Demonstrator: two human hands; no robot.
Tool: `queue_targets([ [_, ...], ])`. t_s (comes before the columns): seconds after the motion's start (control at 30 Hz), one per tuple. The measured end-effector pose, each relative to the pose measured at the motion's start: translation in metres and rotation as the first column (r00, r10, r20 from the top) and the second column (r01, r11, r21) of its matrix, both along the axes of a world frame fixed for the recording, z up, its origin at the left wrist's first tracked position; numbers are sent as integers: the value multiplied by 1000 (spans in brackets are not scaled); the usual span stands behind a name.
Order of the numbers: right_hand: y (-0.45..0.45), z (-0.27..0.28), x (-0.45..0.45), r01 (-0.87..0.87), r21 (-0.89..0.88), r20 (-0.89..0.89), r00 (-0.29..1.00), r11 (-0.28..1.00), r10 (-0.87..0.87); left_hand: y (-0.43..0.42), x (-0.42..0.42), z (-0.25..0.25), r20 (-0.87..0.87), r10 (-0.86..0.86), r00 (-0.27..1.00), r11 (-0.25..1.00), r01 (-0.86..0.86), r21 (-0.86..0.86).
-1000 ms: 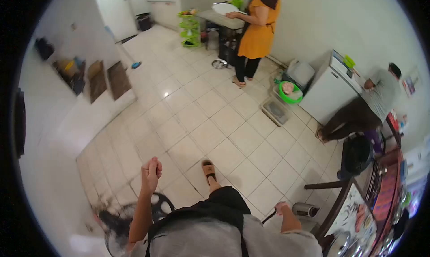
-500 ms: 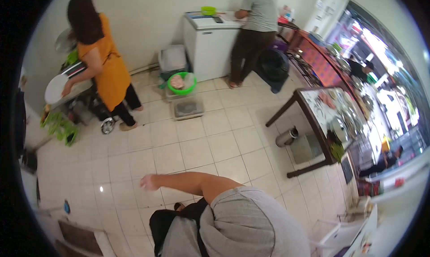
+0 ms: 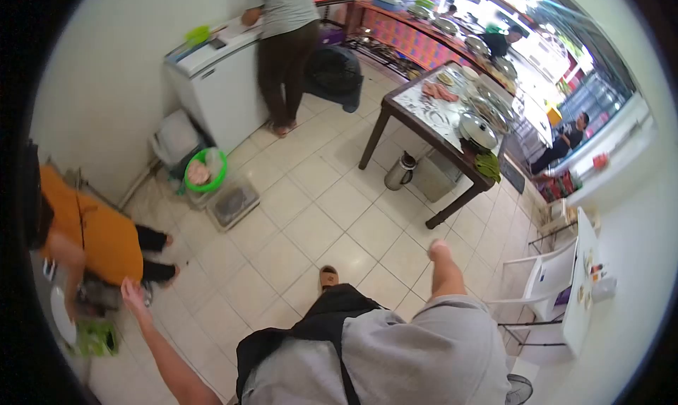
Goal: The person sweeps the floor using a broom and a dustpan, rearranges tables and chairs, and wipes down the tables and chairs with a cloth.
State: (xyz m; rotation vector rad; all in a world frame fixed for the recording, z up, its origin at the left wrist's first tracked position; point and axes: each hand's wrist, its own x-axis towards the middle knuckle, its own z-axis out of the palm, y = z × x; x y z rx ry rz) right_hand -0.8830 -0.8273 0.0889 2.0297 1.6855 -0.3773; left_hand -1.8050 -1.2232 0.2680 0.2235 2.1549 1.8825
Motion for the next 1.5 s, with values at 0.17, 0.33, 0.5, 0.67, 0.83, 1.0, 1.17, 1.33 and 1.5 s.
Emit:
queue_targets([
  [0.17, 55, -45, 59, -434, -260, 61, 884, 863, 463, 270, 101, -47, -61, -612, 789, 766, 572, -293],
  [0.33, 160, 54, -104, 37, -26, -357, 933, 999, -44, 357, 217, -173, 526, -828, 192, -238, 730, -640],
  [0.5, 361, 107, -166, 173, 69, -691, 719, 982, -78, 393, 237, -206, 330, -915, 232, -41, 760, -648],
  [0.67, 551, 113, -146, 313, 421, -669, 741, 851, 59, 528, 210, -207, 611, -674, 415, -167, 719, -674],
  [0.83, 711, 107, -69, 332, 728, -447, 893, 599, 48, 746, 203, -182, 429, -765, 480, 93, 742, -664],
  [1.0, 863, 93, 4, 483, 564, -634, 773, 670, -24, 936, 246, -156, 366, -798, 478, 394, 874, -284],
  [1.17, 969, 87, 41, 605, 467, -645, 732, 644, -220, 965, 265, -200, 456, -777, 435, 100, 800, -592],
  [1.33, 1043, -17, 69, 518, 610, -456, 848, 599, -269, 1008, 321, -174, 593, -721, 358, -251, 664, -705],
  [1.5, 1089, 10, 149, 379, 568, -543, 839, 731, -13, 1043, 366, -143, 605, -760, 237, -362, 618, -698],
])
